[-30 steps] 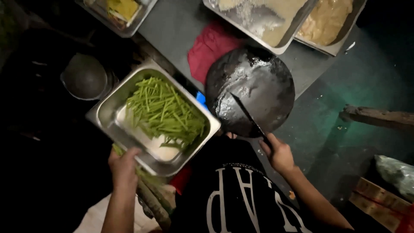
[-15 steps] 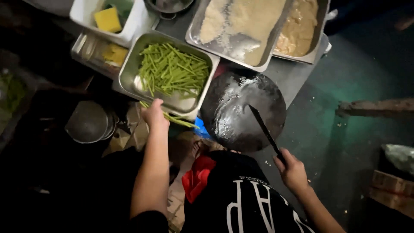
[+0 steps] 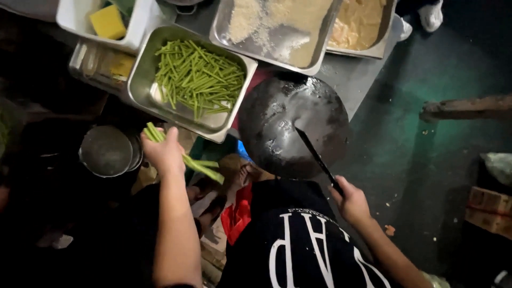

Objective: Chopping long beans into small pieces on a round wooden cutting board using a cleaver.

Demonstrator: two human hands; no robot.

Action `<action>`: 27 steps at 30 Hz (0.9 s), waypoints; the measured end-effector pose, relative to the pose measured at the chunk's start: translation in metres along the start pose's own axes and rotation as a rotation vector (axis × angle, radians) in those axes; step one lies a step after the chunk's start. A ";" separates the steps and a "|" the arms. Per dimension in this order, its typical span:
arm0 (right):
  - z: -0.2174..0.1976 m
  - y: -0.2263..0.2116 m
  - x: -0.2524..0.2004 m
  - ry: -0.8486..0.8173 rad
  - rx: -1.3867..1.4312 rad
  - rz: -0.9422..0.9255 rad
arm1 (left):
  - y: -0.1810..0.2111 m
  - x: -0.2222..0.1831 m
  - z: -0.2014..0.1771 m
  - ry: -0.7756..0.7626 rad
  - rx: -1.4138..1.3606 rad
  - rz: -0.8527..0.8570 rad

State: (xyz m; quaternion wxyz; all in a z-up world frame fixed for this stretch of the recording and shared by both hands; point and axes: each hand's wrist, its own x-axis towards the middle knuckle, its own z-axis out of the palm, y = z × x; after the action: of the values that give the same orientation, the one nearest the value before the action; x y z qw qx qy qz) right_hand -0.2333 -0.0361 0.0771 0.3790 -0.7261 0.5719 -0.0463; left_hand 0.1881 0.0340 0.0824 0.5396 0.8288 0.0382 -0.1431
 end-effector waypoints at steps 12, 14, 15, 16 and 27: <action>-0.008 0.012 0.046 0.010 -0.022 0.235 | -0.022 -0.147 0.180 -0.366 0.796 1.678; -0.008 0.012 0.049 0.030 -0.001 0.241 | -0.034 -0.145 0.202 -0.342 0.820 1.738; -0.006 0.018 0.050 0.036 0.026 0.263 | -0.037 -0.143 0.208 -0.409 0.819 1.675; -0.003 0.022 0.050 0.037 0.056 0.286 | -0.040 -0.141 0.211 -0.477 0.825 1.610; -0.015 0.026 0.069 -0.093 -0.080 0.261 | -0.024 -0.121 0.161 -0.858 0.746 1.179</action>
State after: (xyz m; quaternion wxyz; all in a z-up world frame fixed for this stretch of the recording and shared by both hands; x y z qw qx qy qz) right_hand -0.2382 -0.1055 0.0467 0.3787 -0.6614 0.6447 0.0598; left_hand 0.0355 -0.0905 0.0343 0.1829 0.7110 -0.6636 -0.1439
